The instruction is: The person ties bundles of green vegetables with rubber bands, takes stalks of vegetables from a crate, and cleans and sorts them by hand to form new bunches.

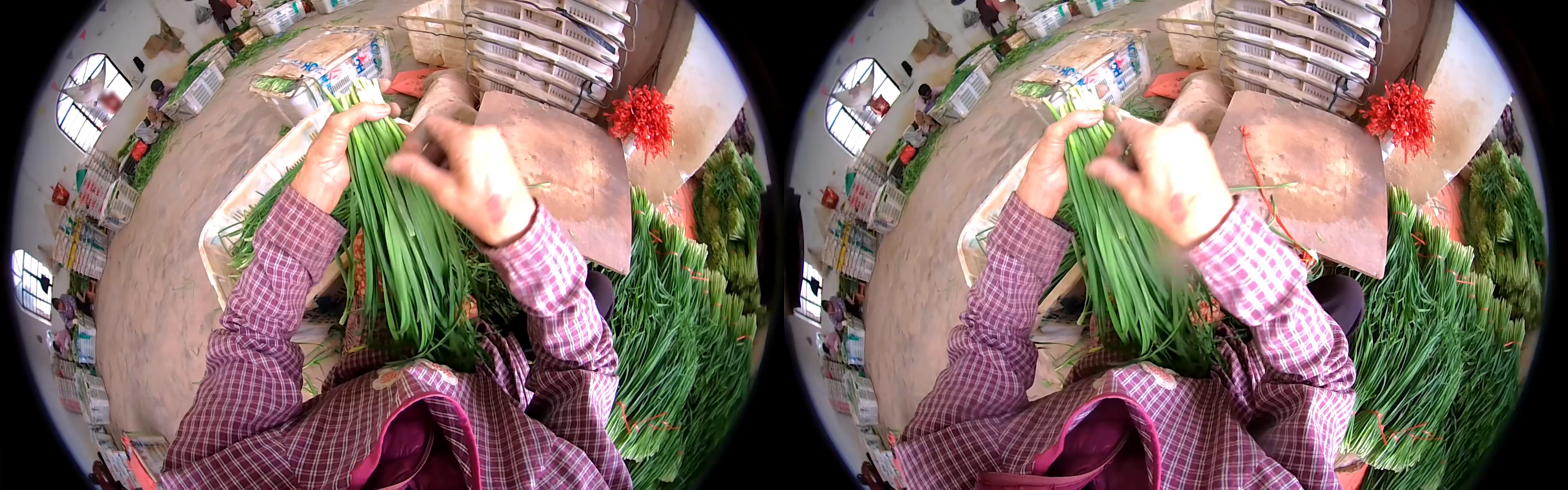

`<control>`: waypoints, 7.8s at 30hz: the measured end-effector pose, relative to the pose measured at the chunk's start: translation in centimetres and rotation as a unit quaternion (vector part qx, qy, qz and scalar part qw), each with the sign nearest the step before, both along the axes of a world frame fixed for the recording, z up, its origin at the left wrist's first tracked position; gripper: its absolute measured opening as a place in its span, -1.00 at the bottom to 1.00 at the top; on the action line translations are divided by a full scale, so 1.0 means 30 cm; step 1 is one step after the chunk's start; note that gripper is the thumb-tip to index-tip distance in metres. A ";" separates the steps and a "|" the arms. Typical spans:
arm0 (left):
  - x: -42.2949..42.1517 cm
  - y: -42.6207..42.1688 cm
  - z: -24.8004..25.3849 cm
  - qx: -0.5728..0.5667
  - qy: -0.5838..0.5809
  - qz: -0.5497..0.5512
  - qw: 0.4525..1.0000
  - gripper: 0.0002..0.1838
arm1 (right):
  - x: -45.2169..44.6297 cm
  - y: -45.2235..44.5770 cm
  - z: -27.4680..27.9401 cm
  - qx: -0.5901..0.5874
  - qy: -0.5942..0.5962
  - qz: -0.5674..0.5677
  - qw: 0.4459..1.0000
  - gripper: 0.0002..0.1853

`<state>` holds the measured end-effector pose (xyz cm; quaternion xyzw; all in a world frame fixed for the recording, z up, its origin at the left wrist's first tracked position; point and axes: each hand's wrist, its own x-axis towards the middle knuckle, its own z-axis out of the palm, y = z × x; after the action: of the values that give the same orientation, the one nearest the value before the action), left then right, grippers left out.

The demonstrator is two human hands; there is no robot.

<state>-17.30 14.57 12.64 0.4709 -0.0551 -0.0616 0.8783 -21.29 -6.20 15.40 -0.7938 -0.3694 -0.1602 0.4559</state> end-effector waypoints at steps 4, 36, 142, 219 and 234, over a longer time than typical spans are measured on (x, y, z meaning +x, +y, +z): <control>0.013 -0.008 0.023 0.023 -0.003 0.000 1.000 -0.52 | -0.021 0.024 -0.061 -0.054 -0.047 -0.043 0.997 -0.67; 0.188 0.408 0.479 0.014 -0.264 0.059 0.963 -0.65 | 0.100 -0.119 0.020 0.096 -0.172 0.014 0.980 -0.47; 0.477 -0.853 -0.424 -0.242 0.063 0.063 0.966 -0.69 | 0.437 -0.767 -0.547 -0.252 -0.174 -0.310 0.900 -0.14; -0.976 0.750 -0.733 0.525 0.233 0.567 0.591 -0.25 | -0.003 1.433 -0.810 -0.394 0.059 0.274 0.875 -0.67; -0.971 0.752 -0.710 0.478 0.236 0.568 0.627 -0.23 | 0.145 1.517 -0.652 -0.105 0.367 0.321 0.867 -0.73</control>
<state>-46.44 37.13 -8.67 0.7319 0.4700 0.3226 0.3733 -16.94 39.30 -4.14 -0.6760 -0.4245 0.3378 0.4987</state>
